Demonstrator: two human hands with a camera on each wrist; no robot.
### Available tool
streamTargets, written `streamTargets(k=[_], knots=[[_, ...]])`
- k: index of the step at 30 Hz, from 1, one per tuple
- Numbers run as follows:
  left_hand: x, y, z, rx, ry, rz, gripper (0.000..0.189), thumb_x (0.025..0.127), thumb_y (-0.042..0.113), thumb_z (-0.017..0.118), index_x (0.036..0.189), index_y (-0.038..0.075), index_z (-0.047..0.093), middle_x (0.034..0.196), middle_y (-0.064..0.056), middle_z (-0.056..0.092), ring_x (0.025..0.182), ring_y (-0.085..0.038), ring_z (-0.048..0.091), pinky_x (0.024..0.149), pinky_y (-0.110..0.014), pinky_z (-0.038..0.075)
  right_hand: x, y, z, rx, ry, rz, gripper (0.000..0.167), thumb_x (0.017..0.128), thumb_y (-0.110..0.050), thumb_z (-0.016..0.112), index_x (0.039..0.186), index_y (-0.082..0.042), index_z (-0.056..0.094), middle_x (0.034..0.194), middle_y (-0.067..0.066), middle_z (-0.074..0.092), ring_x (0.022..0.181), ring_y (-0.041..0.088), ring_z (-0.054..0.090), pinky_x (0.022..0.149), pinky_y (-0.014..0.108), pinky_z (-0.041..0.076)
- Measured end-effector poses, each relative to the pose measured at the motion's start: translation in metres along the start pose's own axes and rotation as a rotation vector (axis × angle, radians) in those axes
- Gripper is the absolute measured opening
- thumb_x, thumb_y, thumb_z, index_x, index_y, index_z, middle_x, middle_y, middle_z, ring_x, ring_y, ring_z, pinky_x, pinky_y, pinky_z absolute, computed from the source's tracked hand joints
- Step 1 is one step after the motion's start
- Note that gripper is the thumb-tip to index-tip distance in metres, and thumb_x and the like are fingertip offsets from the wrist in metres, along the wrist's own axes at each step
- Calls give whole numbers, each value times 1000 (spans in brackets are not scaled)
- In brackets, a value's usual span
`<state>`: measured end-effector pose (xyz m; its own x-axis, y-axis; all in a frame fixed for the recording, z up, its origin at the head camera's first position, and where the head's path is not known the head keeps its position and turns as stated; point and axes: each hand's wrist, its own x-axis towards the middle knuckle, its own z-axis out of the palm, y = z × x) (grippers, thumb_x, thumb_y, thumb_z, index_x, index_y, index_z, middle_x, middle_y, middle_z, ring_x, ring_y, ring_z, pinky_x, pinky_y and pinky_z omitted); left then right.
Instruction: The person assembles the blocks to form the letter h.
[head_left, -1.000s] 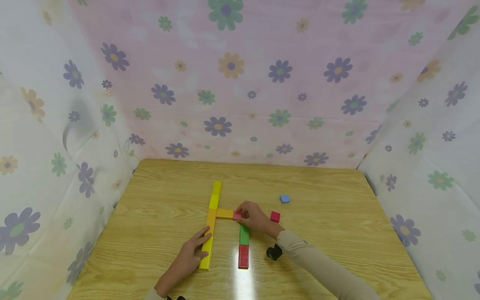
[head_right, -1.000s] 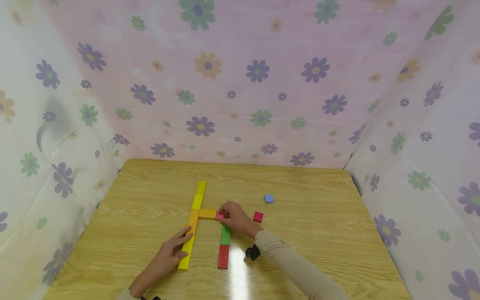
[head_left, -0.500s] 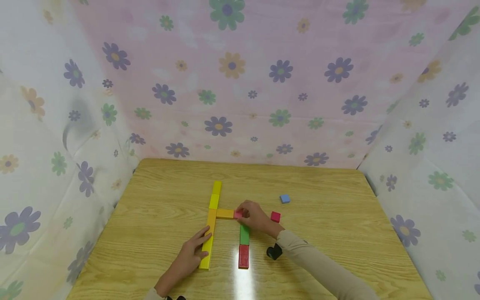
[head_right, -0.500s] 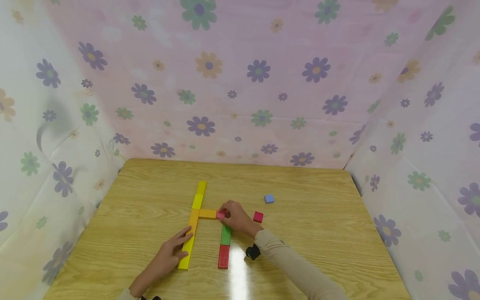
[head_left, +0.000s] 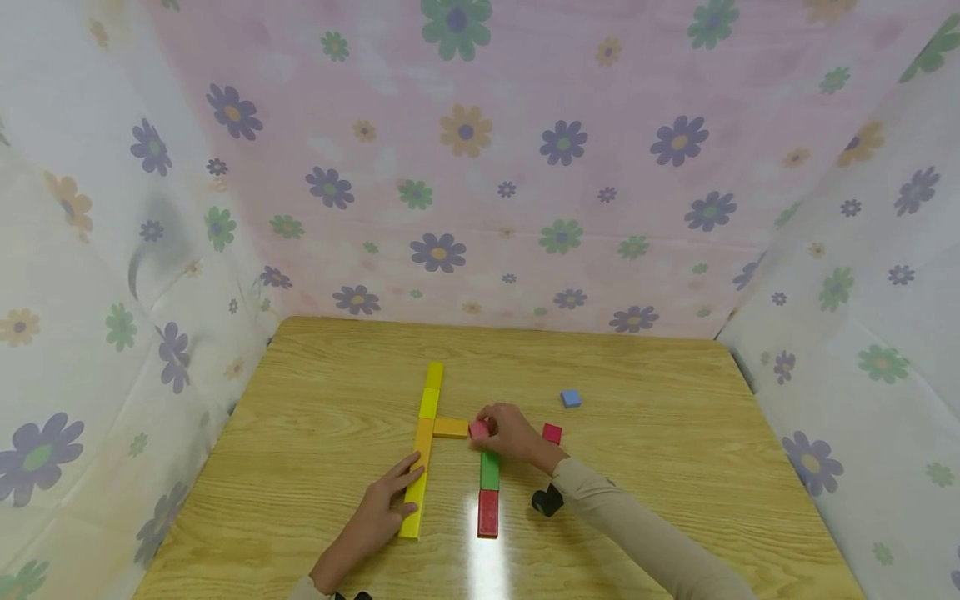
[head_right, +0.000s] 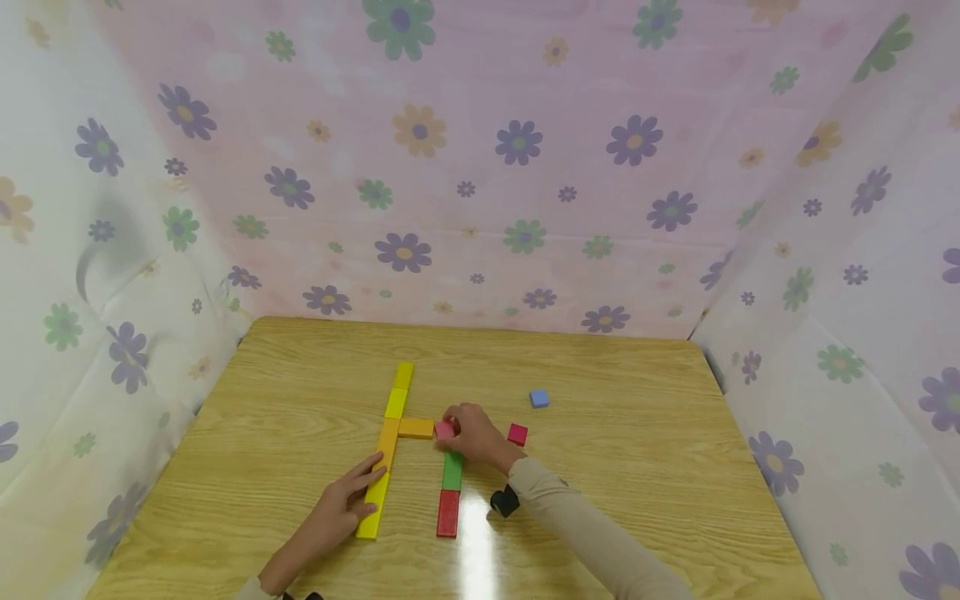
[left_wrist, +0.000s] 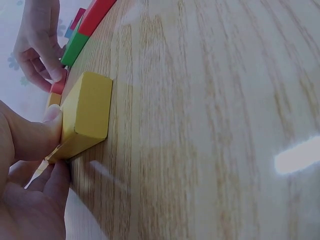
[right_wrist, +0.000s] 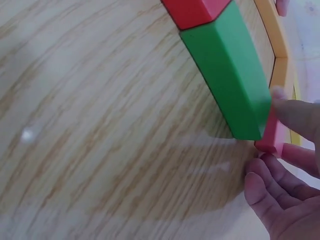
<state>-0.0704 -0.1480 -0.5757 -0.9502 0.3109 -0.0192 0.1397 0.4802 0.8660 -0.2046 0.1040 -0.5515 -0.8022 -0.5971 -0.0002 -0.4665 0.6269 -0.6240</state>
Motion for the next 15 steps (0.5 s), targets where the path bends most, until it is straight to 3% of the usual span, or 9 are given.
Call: streamTargets(k=[15], knots=[[0,1,0,15,16,27,57,82,-11,64,136,-5,46,151,-13,31,136,-36,29,104,-47,34,2,-3,-1,21,-22,16,31,83,-20,74,106,0,66,77,-3,58,68,8,50,59,20,46]])
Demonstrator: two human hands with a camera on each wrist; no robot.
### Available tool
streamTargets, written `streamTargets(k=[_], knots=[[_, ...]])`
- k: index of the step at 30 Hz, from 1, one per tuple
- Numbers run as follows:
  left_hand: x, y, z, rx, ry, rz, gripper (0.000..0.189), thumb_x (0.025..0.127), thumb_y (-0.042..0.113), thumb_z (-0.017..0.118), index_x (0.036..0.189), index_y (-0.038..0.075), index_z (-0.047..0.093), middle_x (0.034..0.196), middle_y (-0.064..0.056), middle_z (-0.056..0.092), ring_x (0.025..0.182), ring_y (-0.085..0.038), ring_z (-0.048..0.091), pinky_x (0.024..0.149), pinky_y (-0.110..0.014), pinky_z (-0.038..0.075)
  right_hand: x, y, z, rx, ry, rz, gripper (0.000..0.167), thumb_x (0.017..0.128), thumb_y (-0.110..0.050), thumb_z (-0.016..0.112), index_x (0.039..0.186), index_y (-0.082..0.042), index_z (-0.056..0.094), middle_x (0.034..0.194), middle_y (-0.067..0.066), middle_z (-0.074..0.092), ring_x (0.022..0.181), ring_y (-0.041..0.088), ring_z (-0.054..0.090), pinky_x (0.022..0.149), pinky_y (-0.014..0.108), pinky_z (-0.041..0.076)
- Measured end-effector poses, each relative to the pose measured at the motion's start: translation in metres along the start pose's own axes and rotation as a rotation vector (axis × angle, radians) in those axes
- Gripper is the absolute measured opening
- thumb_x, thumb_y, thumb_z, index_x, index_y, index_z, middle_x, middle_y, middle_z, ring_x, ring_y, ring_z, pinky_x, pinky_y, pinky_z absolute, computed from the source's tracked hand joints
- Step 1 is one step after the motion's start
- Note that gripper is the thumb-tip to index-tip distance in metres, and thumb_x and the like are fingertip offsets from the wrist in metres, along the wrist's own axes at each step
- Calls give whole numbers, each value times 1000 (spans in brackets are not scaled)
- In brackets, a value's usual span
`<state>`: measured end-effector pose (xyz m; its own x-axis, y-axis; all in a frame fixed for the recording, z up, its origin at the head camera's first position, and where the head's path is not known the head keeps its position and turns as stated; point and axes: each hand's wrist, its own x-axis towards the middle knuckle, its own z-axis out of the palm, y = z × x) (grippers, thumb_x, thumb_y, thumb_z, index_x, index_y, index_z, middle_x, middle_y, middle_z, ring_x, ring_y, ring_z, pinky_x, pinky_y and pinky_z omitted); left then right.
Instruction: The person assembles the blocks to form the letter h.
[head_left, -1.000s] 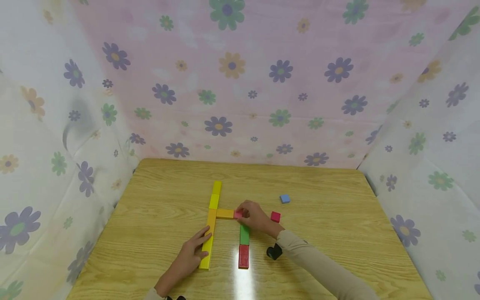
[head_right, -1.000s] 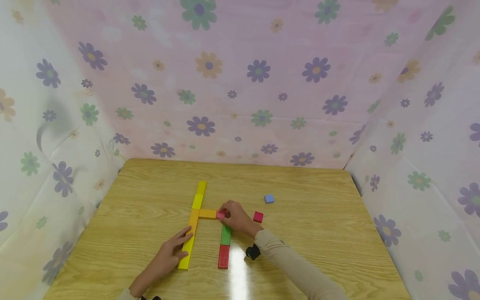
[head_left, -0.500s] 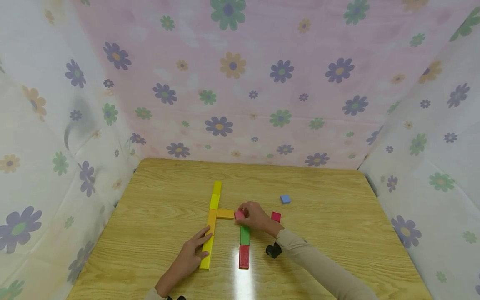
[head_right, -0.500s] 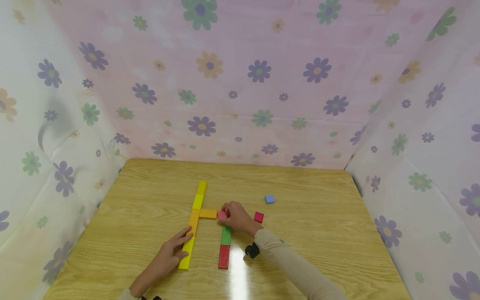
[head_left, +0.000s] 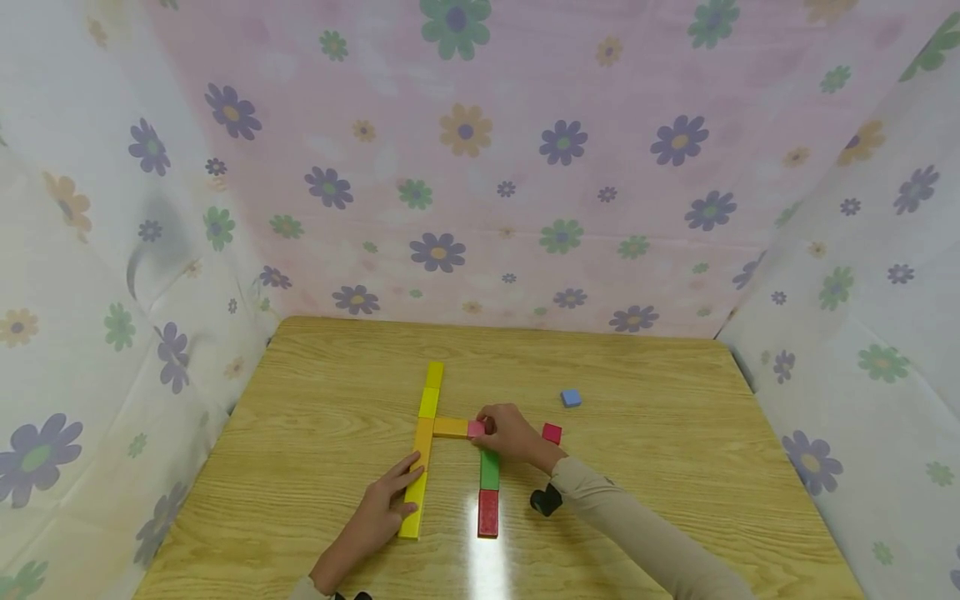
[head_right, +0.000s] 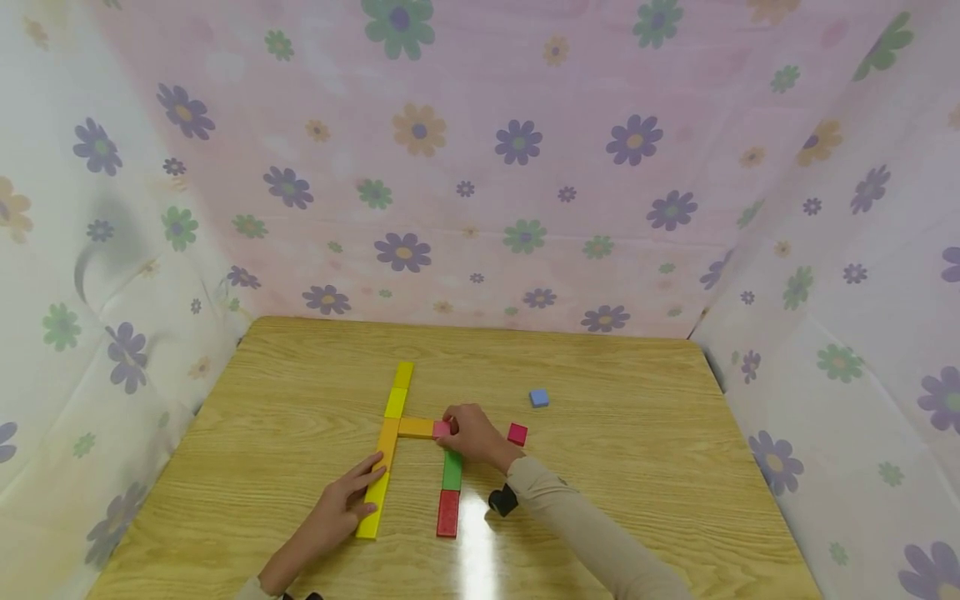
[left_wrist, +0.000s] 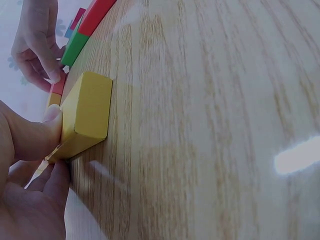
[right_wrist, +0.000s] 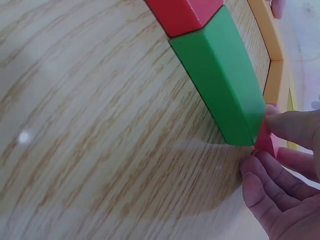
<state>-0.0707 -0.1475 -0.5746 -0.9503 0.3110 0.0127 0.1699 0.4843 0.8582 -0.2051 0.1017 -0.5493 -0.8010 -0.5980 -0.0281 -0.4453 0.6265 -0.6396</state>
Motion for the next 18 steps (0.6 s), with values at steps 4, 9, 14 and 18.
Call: streamTargets(k=[4,9,14,18], knots=[[0,0,0,1,-4,-2,57,82,-10,64,136,-5,46,151,-13,31,136,-37,28,104,-47,34,-2,1,-3,20,11,-15,33,83,-19,74,108,0,65,81,1,59,72,11,52,62,24,48],[1,0,1,0,-3,-6,57,82,-11,64,136,-5,46,151,-12,30,136,-37,28,104,-47,33,-4,3,-12,6,54,-57,31,84,-15,73,108,1,64,88,7,59,72,14,54,62,26,50],[1,-2,2,3,2,-9,58,82,-11,65,136,-4,46,151,-12,31,136,-37,28,104,-48,33,-6,3,-24,-12,96,-58,31,83,-11,73,110,1,65,95,12,60,70,14,56,61,26,51],[1,-2,2,16,12,-9,58,81,-11,65,135,-4,47,150,-12,32,135,-37,30,104,-48,33,-11,4,-36,11,106,-30,33,83,-9,72,113,1,63,101,14,59,77,20,56,65,30,51]])
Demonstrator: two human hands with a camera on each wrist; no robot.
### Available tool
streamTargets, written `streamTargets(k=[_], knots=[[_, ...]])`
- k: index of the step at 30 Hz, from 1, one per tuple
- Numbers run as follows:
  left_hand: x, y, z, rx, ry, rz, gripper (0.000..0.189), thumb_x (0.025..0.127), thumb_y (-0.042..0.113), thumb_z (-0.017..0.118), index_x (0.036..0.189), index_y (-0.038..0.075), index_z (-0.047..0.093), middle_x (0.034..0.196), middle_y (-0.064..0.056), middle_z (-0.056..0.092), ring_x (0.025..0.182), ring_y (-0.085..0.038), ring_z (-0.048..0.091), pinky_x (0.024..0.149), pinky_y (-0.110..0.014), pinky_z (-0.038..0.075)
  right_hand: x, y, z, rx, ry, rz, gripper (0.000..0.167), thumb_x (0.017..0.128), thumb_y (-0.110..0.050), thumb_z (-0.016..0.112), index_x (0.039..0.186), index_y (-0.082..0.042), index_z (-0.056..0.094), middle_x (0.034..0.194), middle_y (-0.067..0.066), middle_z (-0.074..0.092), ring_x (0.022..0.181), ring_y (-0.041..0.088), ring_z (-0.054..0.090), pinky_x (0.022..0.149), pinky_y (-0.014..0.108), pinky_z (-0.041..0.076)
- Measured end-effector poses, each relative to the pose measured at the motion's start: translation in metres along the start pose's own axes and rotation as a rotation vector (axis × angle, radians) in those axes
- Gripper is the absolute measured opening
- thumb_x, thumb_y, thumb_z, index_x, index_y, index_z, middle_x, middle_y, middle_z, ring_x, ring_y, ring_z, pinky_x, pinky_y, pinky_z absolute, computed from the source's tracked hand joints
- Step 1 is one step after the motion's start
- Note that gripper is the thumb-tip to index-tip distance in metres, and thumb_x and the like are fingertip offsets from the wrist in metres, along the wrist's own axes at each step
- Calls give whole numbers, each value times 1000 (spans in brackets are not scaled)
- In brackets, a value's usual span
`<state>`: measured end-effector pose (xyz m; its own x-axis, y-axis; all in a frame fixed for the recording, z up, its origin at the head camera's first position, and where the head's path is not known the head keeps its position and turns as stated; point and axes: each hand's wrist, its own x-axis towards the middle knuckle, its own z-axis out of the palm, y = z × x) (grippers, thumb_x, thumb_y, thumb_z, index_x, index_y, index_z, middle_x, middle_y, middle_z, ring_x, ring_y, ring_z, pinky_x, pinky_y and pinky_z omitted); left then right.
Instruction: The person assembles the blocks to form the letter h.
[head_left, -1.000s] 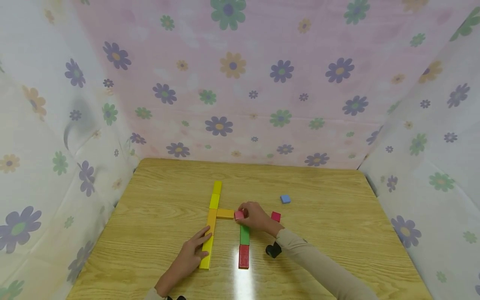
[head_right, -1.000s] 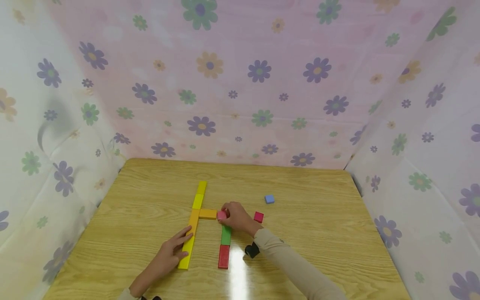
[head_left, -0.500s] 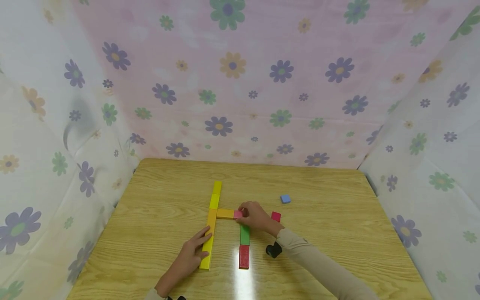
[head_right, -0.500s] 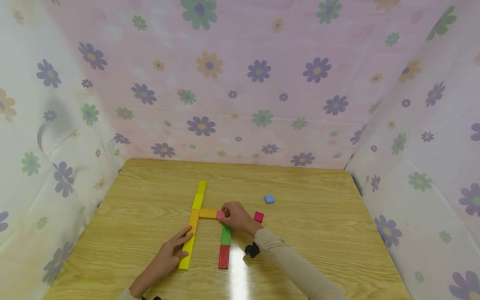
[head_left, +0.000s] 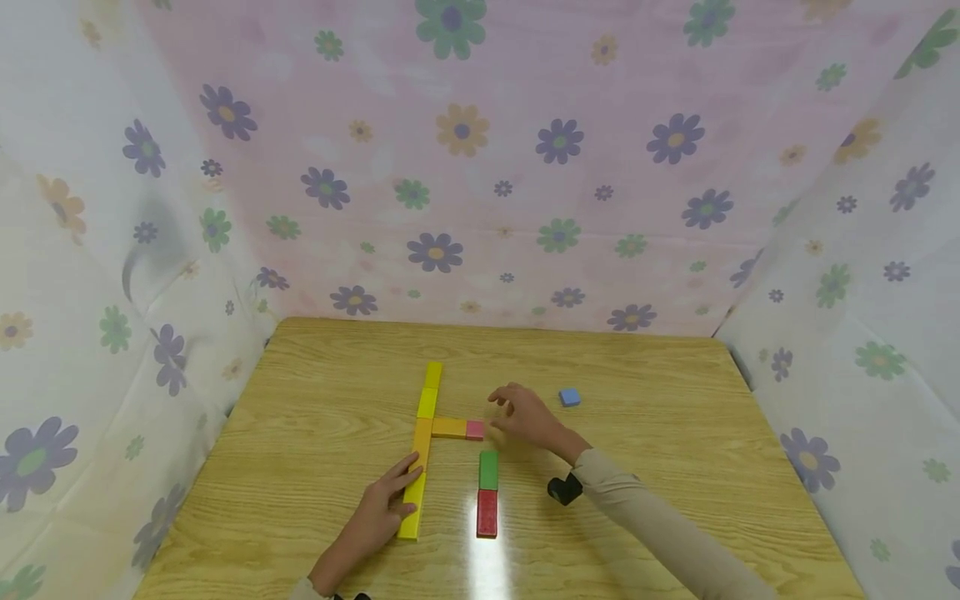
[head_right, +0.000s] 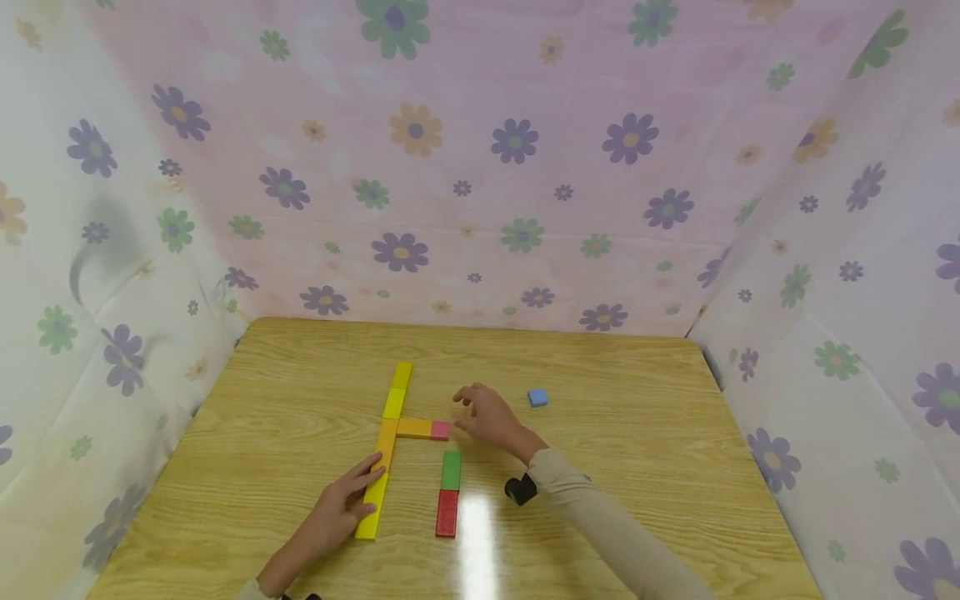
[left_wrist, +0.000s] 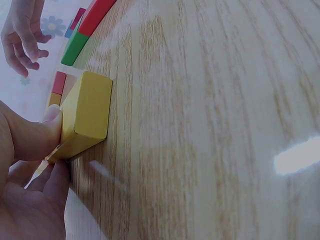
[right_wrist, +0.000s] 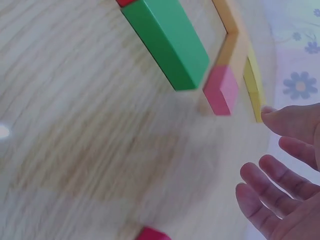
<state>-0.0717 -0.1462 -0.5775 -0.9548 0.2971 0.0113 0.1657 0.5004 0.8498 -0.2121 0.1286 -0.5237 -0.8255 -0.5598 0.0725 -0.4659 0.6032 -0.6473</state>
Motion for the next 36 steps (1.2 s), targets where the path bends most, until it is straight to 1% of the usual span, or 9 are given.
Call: streamTargets(k=[6,10,15,19,23,26,30,33,36], knots=[[-1,1,-1,8,8,-2,58,81,-11,66,135,-3,48,150,-12,33,135,-36,31,103,-47,34,-8,3,-19,3,14,-2,36,83,-6,72,116,3,61,110,19,59,86,33,57,70,39,52],[-1,2,-2,-9,4,-21,57,81,-10,65,135,-3,48,151,-10,32,136,-34,29,104,-46,34,-12,10,-27,8,35,5,37,82,-3,71,117,4,60,111,22,57,89,38,57,73,43,52],[-1,3,-2,3,12,-11,57,80,-12,65,134,-4,49,150,-12,33,135,-37,31,103,-47,34,-21,21,-34,15,39,28,38,83,-2,69,119,4,59,113,22,54,92,39,55,73,43,51],[-1,3,-2,13,17,-10,56,80,-12,65,133,-5,49,149,-13,34,134,-37,32,103,-47,34,-27,28,-40,-20,54,38,39,82,-1,71,119,3,59,113,21,54,90,38,54,70,41,50],[-1,3,-2,5,19,-12,56,80,-12,65,134,-5,49,150,-12,33,135,-37,31,103,-47,34,-31,41,-47,-69,67,43,41,81,-1,72,119,2,59,114,17,53,88,36,55,69,40,50],[-1,2,-2,4,20,-11,57,80,-12,65,134,-4,49,150,-12,33,135,-37,31,103,-46,34,-34,50,-52,-93,81,33,41,80,-1,72,118,3,60,114,16,54,90,36,56,72,43,51],[-1,1,-2,13,16,-8,56,80,-12,65,134,-4,49,150,-12,34,135,-37,31,103,-47,34,-39,60,-57,-129,114,13,40,78,2,71,116,5,61,113,19,54,94,39,56,74,48,50],[0,2,-2,14,13,-10,56,81,-11,66,134,-4,50,150,-12,33,135,-37,31,103,-47,33,-42,69,-59,-163,130,9,39,77,5,70,115,6,61,112,21,54,95,39,56,73,48,51],[-1,2,-1,10,12,-8,56,81,-11,66,134,-4,49,150,-13,33,135,-37,31,103,-47,33,-43,78,-61,-194,125,31,39,76,6,69,115,6,61,112,21,54,99,39,55,75,49,52]])
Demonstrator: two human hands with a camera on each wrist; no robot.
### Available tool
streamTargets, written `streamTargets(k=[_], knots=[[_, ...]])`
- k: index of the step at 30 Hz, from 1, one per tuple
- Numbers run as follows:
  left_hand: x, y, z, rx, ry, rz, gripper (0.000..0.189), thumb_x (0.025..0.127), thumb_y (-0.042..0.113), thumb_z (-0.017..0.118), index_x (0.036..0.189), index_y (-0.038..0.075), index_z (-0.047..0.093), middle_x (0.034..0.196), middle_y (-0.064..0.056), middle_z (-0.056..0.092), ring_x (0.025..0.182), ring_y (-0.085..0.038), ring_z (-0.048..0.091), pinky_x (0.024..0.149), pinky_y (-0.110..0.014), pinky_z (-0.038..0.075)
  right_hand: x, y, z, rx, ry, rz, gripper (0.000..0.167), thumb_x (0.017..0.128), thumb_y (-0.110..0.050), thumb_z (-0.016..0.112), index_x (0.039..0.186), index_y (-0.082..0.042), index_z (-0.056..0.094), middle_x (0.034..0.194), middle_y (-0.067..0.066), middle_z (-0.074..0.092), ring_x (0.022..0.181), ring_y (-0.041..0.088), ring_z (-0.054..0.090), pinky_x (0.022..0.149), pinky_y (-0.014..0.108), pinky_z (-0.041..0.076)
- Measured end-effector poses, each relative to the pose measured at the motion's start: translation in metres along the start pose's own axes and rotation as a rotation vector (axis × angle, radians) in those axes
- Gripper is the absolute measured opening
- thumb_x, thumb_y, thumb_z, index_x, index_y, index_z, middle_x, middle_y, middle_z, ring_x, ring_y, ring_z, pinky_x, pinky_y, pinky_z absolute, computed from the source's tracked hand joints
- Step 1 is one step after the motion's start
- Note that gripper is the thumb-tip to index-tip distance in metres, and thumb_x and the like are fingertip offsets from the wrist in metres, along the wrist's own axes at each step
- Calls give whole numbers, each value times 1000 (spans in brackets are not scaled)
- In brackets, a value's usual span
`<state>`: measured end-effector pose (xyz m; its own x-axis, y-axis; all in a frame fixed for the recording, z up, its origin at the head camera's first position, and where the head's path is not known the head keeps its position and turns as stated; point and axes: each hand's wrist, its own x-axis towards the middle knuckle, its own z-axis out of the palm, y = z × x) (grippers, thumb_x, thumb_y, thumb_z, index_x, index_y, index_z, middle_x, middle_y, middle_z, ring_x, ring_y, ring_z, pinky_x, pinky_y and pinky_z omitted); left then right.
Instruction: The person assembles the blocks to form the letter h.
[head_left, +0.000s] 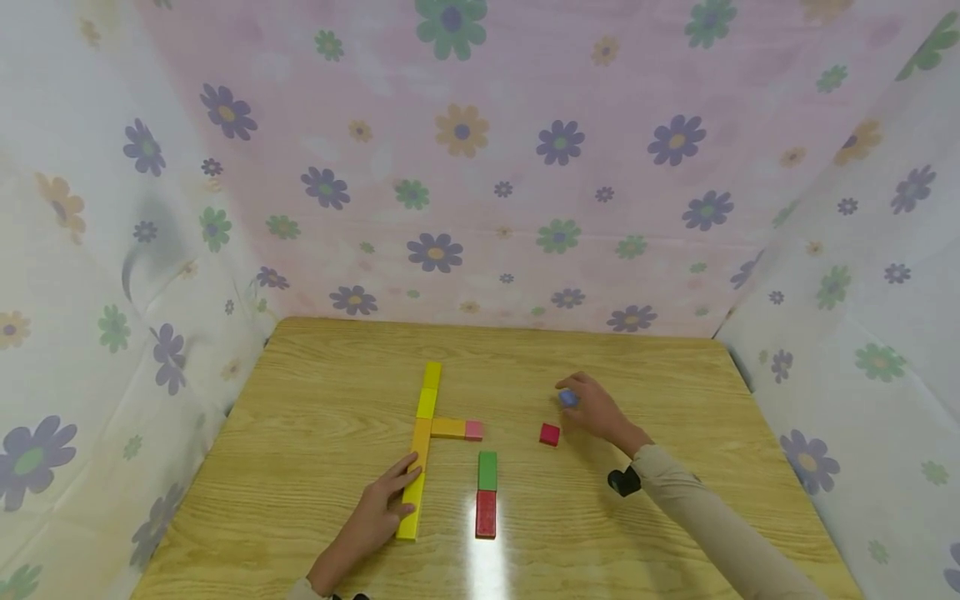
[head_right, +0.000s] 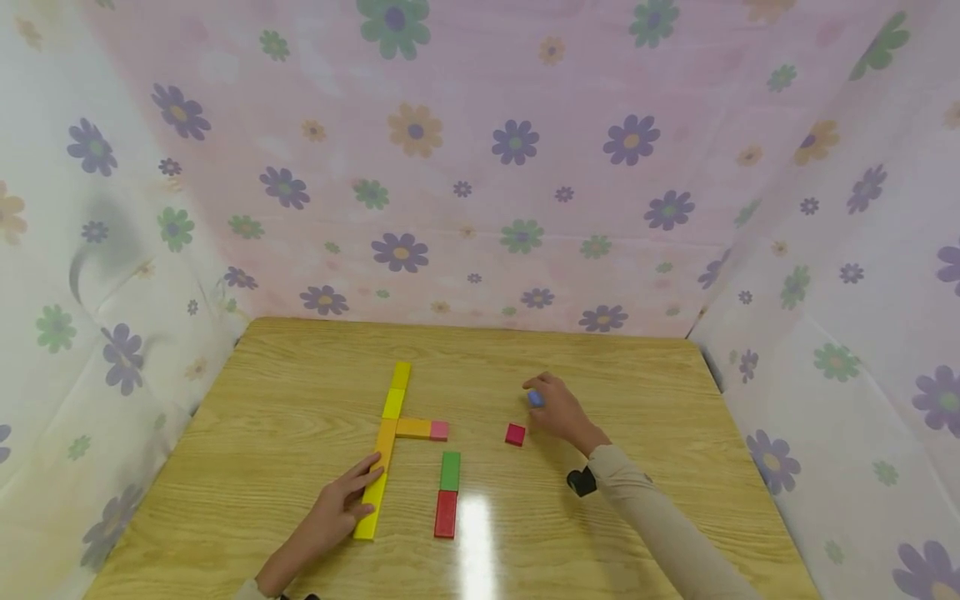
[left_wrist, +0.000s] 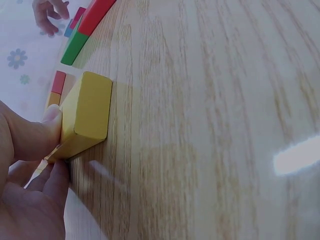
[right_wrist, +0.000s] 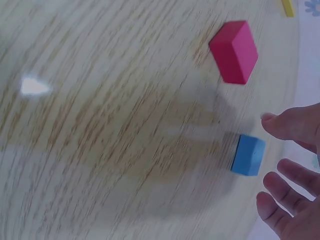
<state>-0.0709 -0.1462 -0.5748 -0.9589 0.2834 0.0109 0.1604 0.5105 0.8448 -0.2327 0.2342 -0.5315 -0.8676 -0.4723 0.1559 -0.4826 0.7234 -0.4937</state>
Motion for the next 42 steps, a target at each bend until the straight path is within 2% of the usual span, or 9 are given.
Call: streamTargets(k=[4,9,14,17,26,35,42], knots=[[0,-1,0,-2,-1,-1,56,81,-10,66,134,-4,49,150,-13,33,135,-37,31,103,-47,33,1,11,3,-37,-20,22,39,76,4,69,114,5,62,112,22,55,99,39,55,77,50,52],[0,-3,0,-13,-8,5,57,81,-11,65,135,-4,48,150,-12,32,135,-37,31,103,-46,34,3,23,8,-1,-7,27,35,75,9,67,110,5,63,108,23,59,95,39,58,77,52,52],[0,-4,0,-27,-21,19,58,81,-11,65,135,-5,47,150,-13,32,135,-36,30,103,-46,35,3,31,11,56,8,72,28,78,10,66,106,5,65,102,19,62,77,25,55,68,39,50],[-1,-4,-1,-28,-21,23,58,81,-11,65,136,-5,47,150,-13,32,135,-36,31,103,-46,35,2,32,11,81,11,86,26,79,7,68,105,6,65,101,19,63,72,20,51,64,35,48],[-1,-4,1,-26,-12,22,58,81,-12,65,135,-4,48,150,-12,32,135,-37,31,102,-44,36,-2,21,5,194,-6,125,27,81,5,69,107,5,65,103,19,64,81,26,62,67,38,55],[-1,0,-3,-33,-21,9,57,81,-10,65,135,-5,47,151,-13,31,135,-38,30,102,-46,36,0,5,0,229,12,30,26,81,5,70,107,5,65,101,18,64,76,22,62,63,30,55],[-1,-2,-2,-28,-33,20,57,82,-8,66,136,-5,46,151,-13,31,135,-37,30,102,-45,36,-1,-10,1,268,-11,14,27,81,4,70,107,4,65,102,16,64,76,21,62,62,26,54]])
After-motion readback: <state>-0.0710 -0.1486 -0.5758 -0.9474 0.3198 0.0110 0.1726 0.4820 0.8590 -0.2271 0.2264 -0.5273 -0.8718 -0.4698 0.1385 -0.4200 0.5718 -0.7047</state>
